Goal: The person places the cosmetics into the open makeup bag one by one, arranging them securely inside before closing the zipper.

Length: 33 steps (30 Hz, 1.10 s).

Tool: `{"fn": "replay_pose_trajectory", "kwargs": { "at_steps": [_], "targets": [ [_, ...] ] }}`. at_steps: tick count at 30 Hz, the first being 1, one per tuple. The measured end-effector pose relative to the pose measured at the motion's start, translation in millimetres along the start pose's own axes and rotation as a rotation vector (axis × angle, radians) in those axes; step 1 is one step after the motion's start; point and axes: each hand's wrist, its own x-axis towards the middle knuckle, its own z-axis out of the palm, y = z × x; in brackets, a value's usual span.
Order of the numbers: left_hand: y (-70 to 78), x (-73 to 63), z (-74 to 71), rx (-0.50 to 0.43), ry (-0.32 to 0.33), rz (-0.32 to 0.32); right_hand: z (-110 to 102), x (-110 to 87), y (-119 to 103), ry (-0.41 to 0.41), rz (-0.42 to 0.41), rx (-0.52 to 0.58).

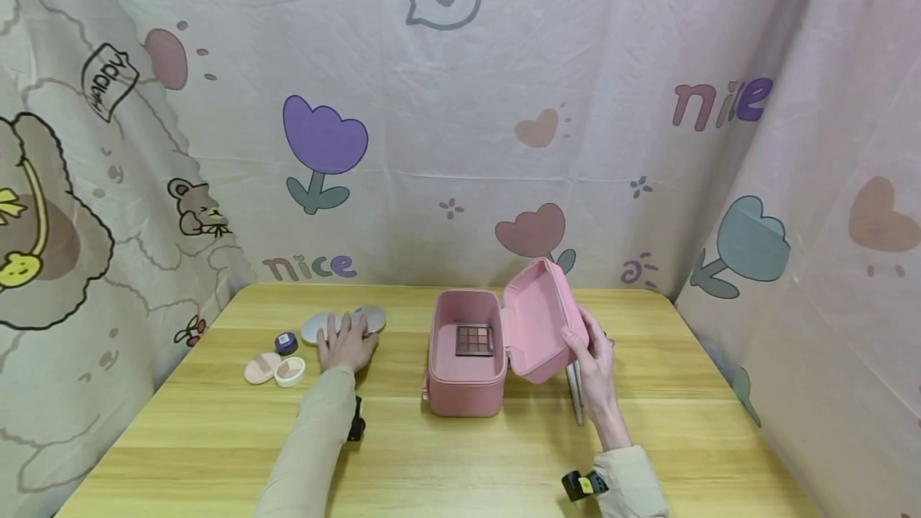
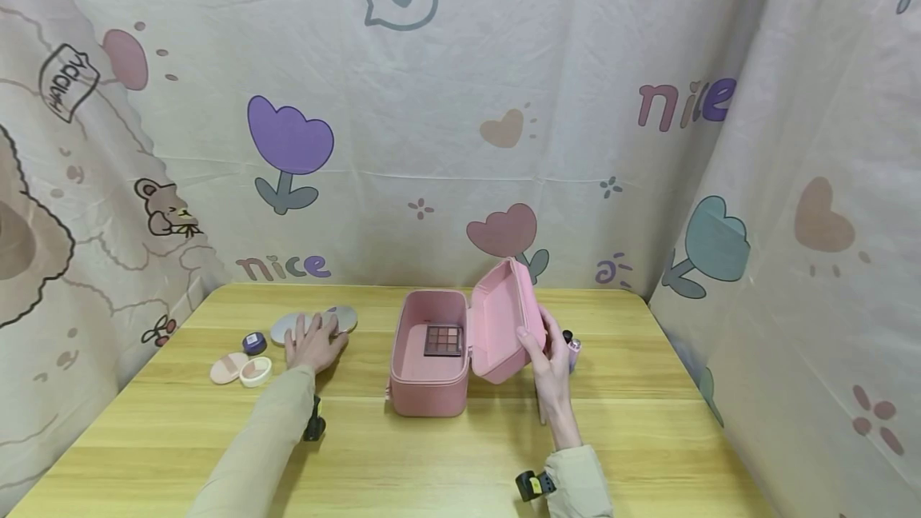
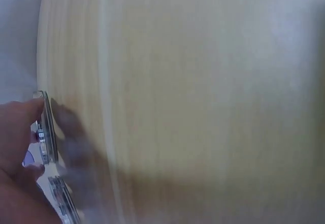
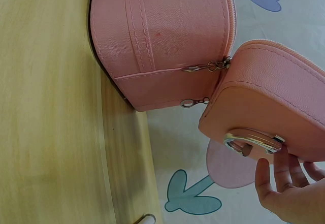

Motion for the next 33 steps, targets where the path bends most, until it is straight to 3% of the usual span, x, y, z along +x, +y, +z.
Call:
{"fn": "replay_pose_trajectory", "kwargs": {
  "at_steps": [9,17,24,33],
  "targets": [
    [4.6,-2.0,1.0,0.212,0.197,0.118,0.1,-1.0,-0.2,0.010,-0.005,0.005],
    [4.2,-1.8,4.8,0.174,0.345,0.178,0.4,-0.6,-0.2,0.006,0.002,0.009],
    [3.7,-5.3,3.3,-0.031,0.316,0.142,0.8,-0.3,-1.0,0.009,0.010,0.003],
    [5.5,-10.7,1.1,-0.166,0.257,0.055,0.9,-0.2,-1.1,0.012,0.009,0.011]
  ]
}}
